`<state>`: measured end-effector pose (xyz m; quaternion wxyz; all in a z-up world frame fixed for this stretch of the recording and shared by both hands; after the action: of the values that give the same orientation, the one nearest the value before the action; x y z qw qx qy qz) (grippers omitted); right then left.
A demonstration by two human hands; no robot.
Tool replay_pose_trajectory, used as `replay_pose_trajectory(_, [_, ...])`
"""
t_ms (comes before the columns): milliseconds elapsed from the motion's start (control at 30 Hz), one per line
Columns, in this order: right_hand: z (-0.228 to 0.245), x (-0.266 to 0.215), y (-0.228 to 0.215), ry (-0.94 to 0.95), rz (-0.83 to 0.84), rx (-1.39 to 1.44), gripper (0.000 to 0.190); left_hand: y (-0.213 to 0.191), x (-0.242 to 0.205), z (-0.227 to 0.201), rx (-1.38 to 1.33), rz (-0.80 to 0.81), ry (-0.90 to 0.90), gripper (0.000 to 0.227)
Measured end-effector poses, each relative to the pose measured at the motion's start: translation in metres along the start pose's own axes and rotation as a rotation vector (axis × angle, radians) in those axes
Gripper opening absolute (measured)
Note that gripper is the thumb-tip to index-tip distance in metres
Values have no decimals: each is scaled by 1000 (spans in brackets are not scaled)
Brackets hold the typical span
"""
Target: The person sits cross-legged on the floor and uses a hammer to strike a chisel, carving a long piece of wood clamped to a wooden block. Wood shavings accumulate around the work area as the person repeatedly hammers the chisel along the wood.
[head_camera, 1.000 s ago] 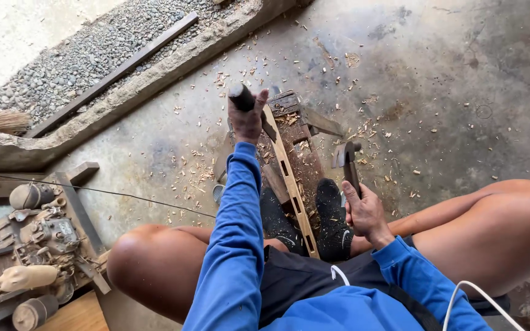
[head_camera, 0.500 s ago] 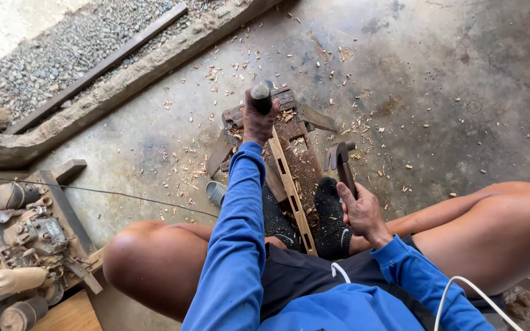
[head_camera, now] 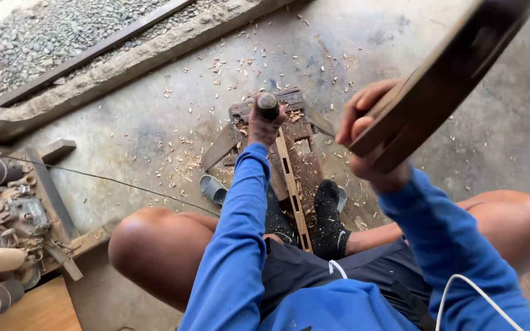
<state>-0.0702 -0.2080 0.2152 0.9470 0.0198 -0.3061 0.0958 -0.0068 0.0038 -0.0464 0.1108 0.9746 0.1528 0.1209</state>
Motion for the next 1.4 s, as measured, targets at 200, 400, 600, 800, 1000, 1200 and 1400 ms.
replay_pose_trajectory(200, [-95,-37,37,438,654,-1093,46,-3,3,54,142,34,-5,42])
replay_pose_trajectory(400, [-40,-21,41,559,267,-684,46,-5,-2,69,-125,6,-48,46])
replay_pose_trajectory(600, [-106,-39,47,536,656,-1074,55,-6,19,92,-1079,-3,-471,41])
replay_pose_trajectory(800, [-60,-106,1,621,395,-776,48,3,40,55,105,103,-152,30])
replay_pose_trajectory(1000, [-32,-229,-83,1149,-146,-370,37,91,-52,-46,435,559,482,41])
replay_pose_trajectory(1200, [-24,-240,-107,1083,-468,-193,43,98,-128,26,1060,995,396,46])
replay_pose_trajectory(1400, [-24,-243,-100,1072,-377,-99,43,99,-158,35,1180,1177,261,35])
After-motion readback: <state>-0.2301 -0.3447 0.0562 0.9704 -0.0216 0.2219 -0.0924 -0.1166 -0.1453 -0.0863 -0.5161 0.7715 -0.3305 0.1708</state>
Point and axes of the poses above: each hand's wrist, its own x-axis towards the middle knuckle, its own y-axis out of the palm, z = x × y, the point moved 4 cm from there along x, towards the middle knuckle, and after that the axes turned 8 degrees about -x, right-handed, at the moved point
